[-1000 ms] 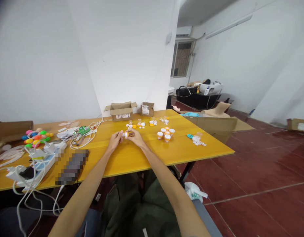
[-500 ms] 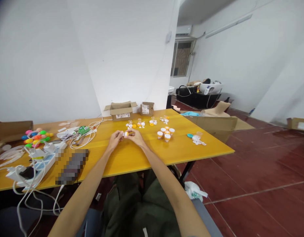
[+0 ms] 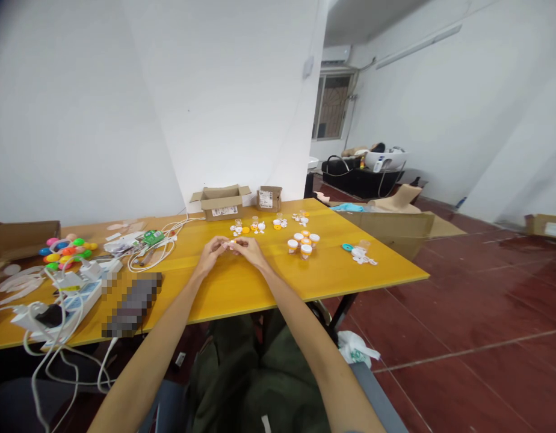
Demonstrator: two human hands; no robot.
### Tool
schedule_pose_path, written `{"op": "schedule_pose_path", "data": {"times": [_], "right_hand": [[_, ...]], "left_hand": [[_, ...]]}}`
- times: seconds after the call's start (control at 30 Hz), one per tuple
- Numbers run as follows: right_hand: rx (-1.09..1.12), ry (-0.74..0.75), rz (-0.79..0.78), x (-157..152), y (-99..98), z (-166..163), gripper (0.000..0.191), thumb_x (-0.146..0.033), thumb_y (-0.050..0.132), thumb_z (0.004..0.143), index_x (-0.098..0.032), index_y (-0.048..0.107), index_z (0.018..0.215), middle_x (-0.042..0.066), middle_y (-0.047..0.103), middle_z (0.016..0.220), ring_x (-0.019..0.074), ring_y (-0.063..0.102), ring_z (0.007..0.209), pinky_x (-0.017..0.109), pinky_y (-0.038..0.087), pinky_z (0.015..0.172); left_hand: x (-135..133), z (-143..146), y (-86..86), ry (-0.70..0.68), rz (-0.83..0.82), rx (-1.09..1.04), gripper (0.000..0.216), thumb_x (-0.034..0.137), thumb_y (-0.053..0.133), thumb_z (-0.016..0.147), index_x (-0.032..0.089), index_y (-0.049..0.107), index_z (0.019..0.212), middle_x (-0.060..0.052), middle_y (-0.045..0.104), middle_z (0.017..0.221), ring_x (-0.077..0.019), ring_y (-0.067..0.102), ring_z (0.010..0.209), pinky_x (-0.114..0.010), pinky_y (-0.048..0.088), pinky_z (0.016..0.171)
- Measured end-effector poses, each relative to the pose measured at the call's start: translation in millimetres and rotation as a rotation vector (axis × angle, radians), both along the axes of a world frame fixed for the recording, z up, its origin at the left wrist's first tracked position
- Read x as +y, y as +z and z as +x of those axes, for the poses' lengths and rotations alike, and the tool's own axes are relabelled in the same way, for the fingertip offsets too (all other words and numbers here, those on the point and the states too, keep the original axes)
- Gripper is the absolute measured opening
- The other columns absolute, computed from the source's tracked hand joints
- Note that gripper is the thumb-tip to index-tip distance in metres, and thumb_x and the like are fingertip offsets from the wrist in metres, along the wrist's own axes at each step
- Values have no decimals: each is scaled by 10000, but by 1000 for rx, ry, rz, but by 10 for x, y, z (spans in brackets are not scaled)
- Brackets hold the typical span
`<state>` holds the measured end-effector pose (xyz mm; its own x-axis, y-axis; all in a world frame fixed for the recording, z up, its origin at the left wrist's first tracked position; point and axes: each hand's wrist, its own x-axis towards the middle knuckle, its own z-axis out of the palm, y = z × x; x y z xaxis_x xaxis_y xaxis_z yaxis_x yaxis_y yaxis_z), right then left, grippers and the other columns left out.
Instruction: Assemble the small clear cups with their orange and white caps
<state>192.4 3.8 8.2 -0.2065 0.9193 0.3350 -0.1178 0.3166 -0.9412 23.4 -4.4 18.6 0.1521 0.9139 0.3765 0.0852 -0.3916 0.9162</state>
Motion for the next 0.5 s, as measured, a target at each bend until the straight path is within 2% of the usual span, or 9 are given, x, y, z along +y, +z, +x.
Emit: {"op": "schedule_pose_path", "data": {"times": [0.2, 0.37, 0.5], "right_hand": [[-26, 19, -74, -7, 0, 12, 430, -601, 787, 657, -185, 721, 744, 26, 711, 676, 150, 666, 569, 255, 537, 532], [-12, 34, -98, -31, 20, 2, 415, -568, 820, 645, -186, 696, 751, 25, 715, 691, 143, 671, 563, 246, 541, 527], [-18, 46, -89, -34, 25, 1, 410, -561, 818, 653, -185, 697, 763, 27, 716, 701, 143, 673, 570, 248, 547, 534]], "left_hand": [[-25, -6, 23, -36, 21, -4, 304, 449, 788, 682, 207, 691, 840, -44, 743, 904, -202, 668, 875, -329, 514, 840], [-101, 2, 103, -71, -23, -39, 283, 421, 800, 668, 200, 689, 805, -63, 748, 938, -217, 678, 918, -355, 516, 880], [-106, 18, 125, -21, -36, -82, 370, 430, 825, 641, 212, 683, 904, -63, 743, 995, -216, 678, 962, -347, 513, 895]]}}
